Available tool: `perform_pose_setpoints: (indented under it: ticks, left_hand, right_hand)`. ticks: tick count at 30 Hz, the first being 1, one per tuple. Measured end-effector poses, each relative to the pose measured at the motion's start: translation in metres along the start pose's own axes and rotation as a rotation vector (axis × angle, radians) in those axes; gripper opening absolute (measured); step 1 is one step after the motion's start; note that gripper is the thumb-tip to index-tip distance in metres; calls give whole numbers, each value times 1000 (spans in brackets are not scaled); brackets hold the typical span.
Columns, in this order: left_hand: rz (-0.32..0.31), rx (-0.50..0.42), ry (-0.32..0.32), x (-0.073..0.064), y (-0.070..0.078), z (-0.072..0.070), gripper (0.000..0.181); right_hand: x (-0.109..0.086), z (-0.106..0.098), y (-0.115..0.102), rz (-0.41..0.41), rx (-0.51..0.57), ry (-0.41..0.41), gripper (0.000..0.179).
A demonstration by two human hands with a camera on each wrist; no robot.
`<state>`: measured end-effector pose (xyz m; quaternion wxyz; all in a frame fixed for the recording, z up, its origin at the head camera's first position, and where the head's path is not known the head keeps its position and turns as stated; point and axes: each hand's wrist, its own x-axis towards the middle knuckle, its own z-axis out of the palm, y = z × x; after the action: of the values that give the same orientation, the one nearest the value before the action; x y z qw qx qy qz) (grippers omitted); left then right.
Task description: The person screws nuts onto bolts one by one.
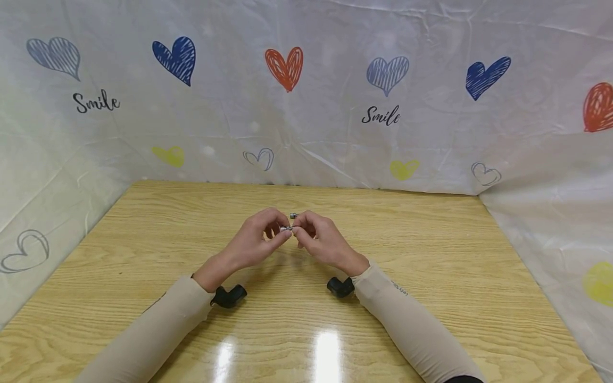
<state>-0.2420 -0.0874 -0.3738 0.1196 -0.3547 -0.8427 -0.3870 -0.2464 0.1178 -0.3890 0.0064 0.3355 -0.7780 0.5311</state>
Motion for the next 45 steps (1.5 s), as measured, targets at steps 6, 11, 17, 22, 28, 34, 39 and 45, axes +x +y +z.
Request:
perform_pose_setpoints:
  ticks: [6,11,17,22,28,34,39,45]
  left_hand:
    - [-61,4,-36,-1,1,-1,15]
    - [-77,2,-27,0,1,0,16]
    - [-3,-13,19,1,1,1,14]
    - [18,-6,24,2,1,1,14]
    - [-32,-15,-9,0,2,-1,3]
    - [-78,-13,-38,-1,3,-2,19]
    - [-82,-26,-38,-1,2,-1,15]
    - [-13,-22,-6,1,0,1,16]
  right_hand:
    - [0,0,1,-1,-5,12,16]
    - [1,1,2,0,6,19,13]
    - [1,0,2,-5,17,19,9]
    - [0,0,2,6,8,13,9]
    - [1,2,1,34,-23,18,8]
    - [1,2,1,35,-29,19,11]
    - [1,0,1,8,0,14,12]
    - [1,0,3,-3,7,10,11]
